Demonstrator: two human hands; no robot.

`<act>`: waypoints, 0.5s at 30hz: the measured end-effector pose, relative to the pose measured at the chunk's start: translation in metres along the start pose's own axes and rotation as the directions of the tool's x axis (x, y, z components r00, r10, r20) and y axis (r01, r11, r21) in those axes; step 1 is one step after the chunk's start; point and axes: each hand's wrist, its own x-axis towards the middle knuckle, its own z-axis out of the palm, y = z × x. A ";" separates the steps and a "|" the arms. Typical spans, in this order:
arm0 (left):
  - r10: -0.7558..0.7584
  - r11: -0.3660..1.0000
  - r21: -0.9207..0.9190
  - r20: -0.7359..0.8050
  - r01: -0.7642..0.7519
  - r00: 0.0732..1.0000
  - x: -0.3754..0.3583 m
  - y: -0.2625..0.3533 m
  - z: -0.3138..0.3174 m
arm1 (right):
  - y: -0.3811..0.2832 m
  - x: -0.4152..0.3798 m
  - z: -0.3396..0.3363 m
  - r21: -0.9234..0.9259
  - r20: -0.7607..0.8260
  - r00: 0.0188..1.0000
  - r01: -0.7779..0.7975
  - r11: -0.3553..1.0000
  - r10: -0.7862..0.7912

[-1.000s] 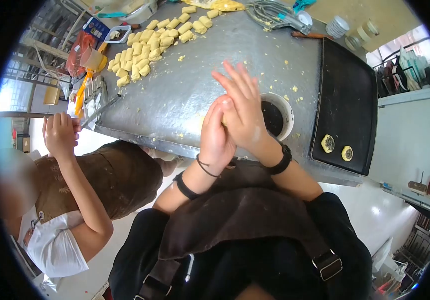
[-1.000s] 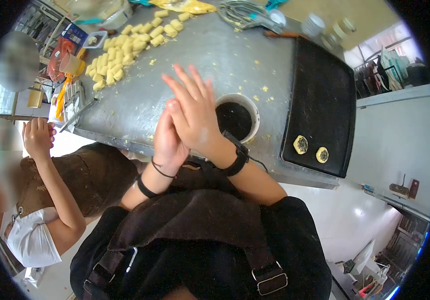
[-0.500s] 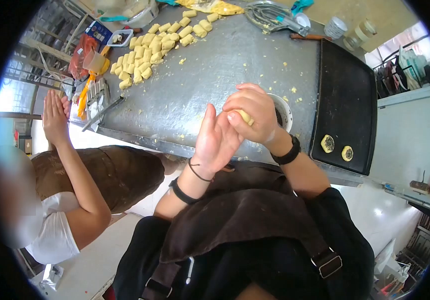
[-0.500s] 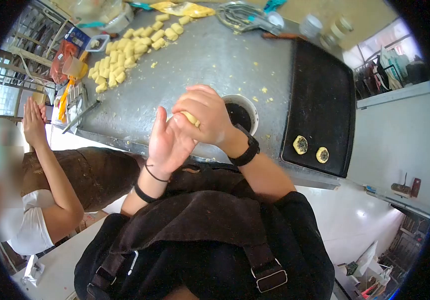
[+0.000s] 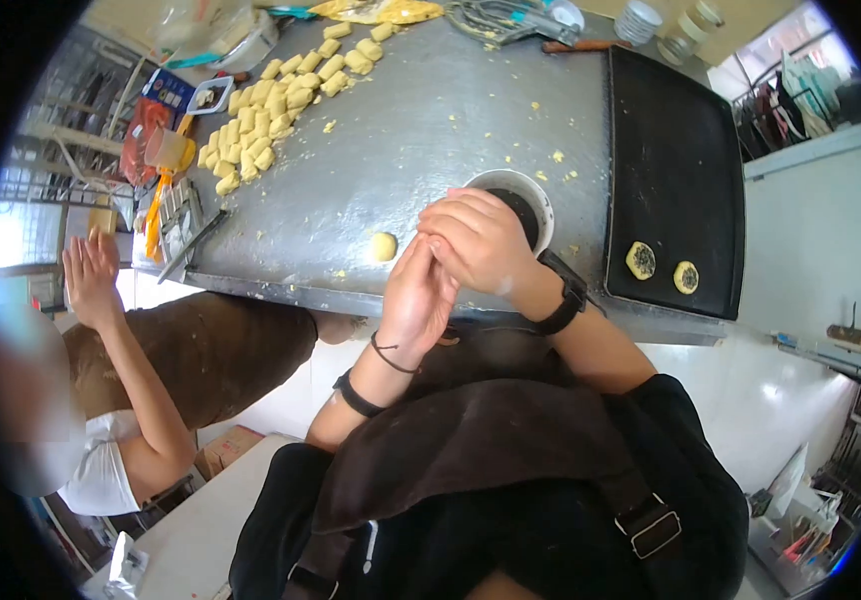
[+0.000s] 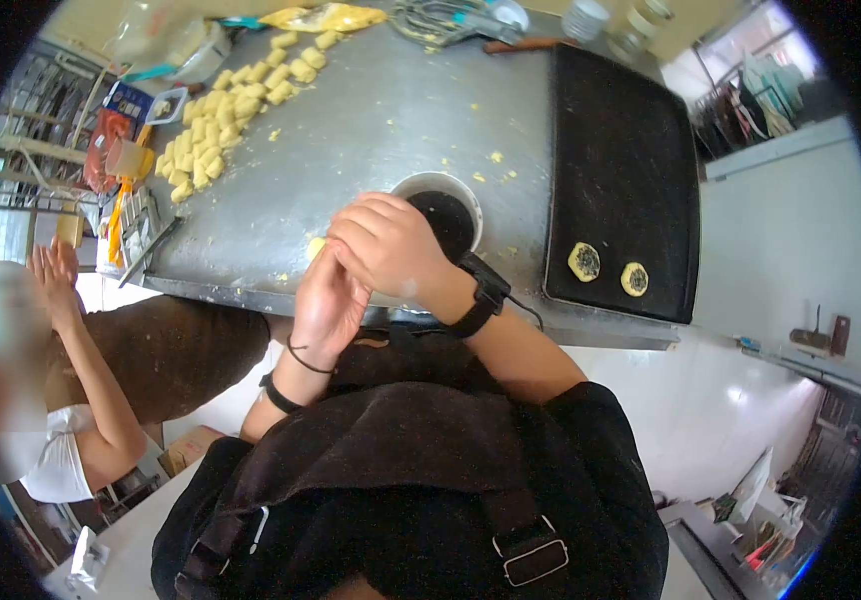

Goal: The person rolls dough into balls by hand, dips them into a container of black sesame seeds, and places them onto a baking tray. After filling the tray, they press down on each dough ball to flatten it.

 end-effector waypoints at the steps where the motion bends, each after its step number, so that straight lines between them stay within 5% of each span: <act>1: -0.024 0.998 -0.057 0.042 0.026 0.999 0.002 -0.002 -0.001 | 0.002 -0.005 -0.001 -0.001 -0.049 0.999 -0.003 1.000 0.003; 2: -0.064 0.998 -0.026 0.050 0.065 0.997 0.002 -0.003 0.000 | 0.003 -0.010 -0.004 0.001 -0.096 0.995 -0.008 1.000 0.008; 7: -0.147 0.959 0.254 0.076 0.124 0.986 0.014 -0.005 0.013 | -0.003 -0.030 -0.052 0.126 0.164 0.967 -0.217 0.968 0.196; 8: -0.136 0.934 0.340 0.055 0.109 0.989 0.020 -0.004 0.019 | -0.001 -0.035 -0.063 0.195 0.030 0.967 -0.255 0.947 0.254; 11: -0.079 0.562 0.823 0.152 -0.082 0.985 0.055 -0.004 0.011 | 0.007 -0.050 -0.106 0.342 -0.294 0.872 -0.286 0.895 0.390; 13: -0.058 0.319 0.935 0.184 -0.156 0.981 0.081 -0.014 -0.001 | 0.012 -0.064 -0.146 0.315 -0.423 0.802 -0.307 0.898 0.423; 15: -0.092 -0.113 0.957 0.259 -0.268 0.962 0.101 -0.024 -0.004 | 0.007 -0.074 -0.180 0.288 -0.533 0.735 -0.309 0.906 0.420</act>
